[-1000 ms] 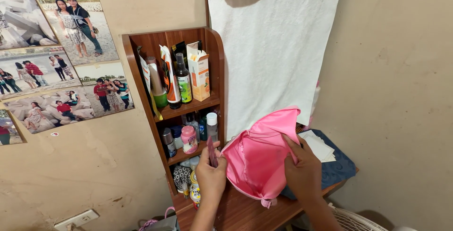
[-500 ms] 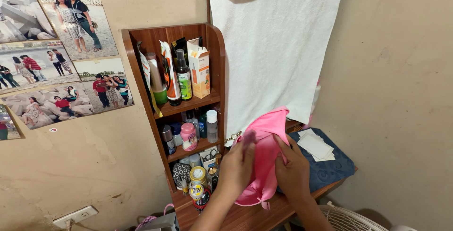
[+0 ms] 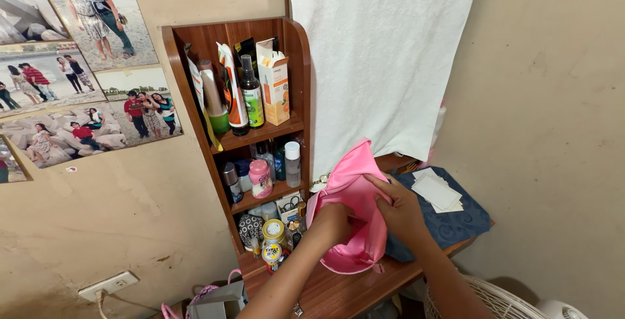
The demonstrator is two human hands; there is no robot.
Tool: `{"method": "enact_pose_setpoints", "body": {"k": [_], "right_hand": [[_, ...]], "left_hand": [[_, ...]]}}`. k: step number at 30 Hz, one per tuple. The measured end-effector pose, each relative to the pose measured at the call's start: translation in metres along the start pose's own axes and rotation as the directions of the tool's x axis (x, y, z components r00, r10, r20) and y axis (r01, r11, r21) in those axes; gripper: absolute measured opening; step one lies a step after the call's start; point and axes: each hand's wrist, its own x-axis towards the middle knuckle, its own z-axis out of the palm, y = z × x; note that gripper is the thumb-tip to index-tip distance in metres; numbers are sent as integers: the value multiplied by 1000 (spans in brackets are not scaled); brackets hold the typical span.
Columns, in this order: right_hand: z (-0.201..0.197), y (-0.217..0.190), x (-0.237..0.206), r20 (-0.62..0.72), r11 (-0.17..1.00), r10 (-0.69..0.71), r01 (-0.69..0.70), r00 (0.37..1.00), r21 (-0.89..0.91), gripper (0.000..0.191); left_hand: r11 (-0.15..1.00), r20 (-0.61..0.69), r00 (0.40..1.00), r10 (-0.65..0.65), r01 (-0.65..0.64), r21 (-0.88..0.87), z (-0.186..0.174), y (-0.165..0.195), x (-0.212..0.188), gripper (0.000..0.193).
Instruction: The person packs a black rolling suitcase and a pink toiletry bag with daily essentials. They place a folded green jacket into the suitcase, then add keys into a small pouch. Next, they gather toiletries from a wall shelf and place them into the pink bag.
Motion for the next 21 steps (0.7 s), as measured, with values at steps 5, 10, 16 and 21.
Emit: {"method": "enact_pose_setpoints", "body": {"k": [5,10,16,21], "right_hand": [[1,9,5,33,996,-83,81,996,35,54],[-2,20,6,-21,985,-159,160,987,59,53],[-1,21,1,-84,1000,-9,7,996,-22,53],[-2,25,-6,-128,997,79,-81,989,-13,54]], "left_hand": [[915,127,948,292,-316,253,44,-41,54,17],[935,244,931,273,-317,162,79,-65,66,18],[880,282,895,347,-414,231,66,-37,27,33],[859,-110,863,493,-503,-96,5,9,-31,35]]}}
